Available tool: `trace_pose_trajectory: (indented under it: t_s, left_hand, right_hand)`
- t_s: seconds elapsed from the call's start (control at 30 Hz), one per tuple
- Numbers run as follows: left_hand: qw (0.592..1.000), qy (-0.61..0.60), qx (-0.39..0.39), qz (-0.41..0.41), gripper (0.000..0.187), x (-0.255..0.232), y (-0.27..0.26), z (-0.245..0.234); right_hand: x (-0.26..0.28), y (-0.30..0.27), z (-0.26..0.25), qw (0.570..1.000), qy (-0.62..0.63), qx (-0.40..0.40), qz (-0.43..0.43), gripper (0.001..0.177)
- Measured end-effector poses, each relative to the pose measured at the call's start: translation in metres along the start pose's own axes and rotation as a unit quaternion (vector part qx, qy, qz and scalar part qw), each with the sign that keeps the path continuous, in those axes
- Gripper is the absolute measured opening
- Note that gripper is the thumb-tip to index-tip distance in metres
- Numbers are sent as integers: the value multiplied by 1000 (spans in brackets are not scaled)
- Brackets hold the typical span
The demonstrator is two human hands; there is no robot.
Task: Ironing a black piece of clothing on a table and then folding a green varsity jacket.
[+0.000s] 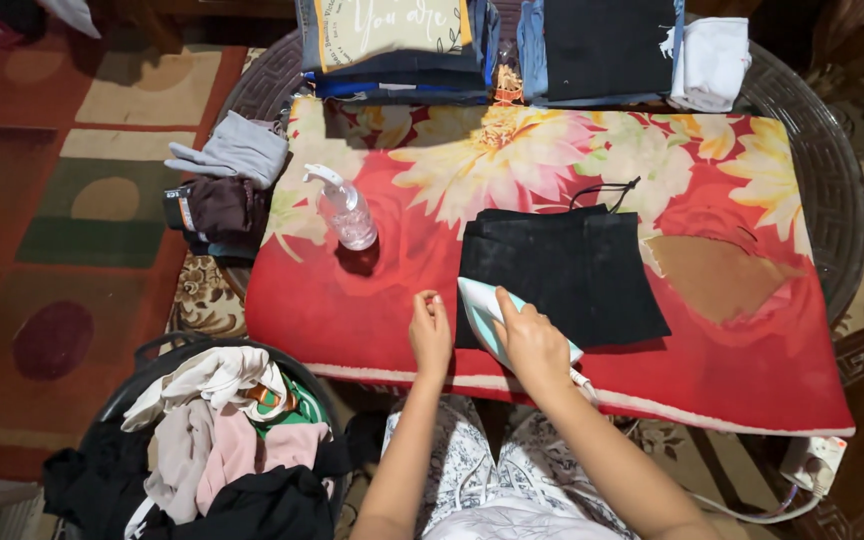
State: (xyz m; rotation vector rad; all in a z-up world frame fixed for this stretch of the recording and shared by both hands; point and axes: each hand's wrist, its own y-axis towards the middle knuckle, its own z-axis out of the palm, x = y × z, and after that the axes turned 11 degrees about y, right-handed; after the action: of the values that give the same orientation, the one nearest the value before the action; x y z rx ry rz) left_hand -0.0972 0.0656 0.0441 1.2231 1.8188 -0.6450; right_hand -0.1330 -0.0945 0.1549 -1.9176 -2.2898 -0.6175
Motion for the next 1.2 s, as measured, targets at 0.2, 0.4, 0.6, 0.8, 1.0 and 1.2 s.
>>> trace_pose_trajectory:
  t_s: [0.2,0.4,0.6,0.8,1.0,1.2]
  left_hand:
    - [996,-10,-49,72,32,-25,-6,4]
    - [976,31,-53,208,43,-67,-13,23]
    - [898,198,82,385,67,-97,-22,105]
    - [880,301,106,351,80,-52,-5,145]
    - [872,315,105,358,78,-54,-4,145]
    - [876,310,100,356,77,-55,-4,144]
  right_hand:
    - [-19,19,-26,980,105,153,76,53]
    - [-48,-9,-88,968,127,93,195,60]
    - [-113,-28,-76,959,-3,-13,282,56]
    - [-143,-20,-57,948,-20,-10,319,56]
    - [-150,4,-57,948,-27,-36,314,55]
    - [-172,8,-60,948,6,14,318,52]
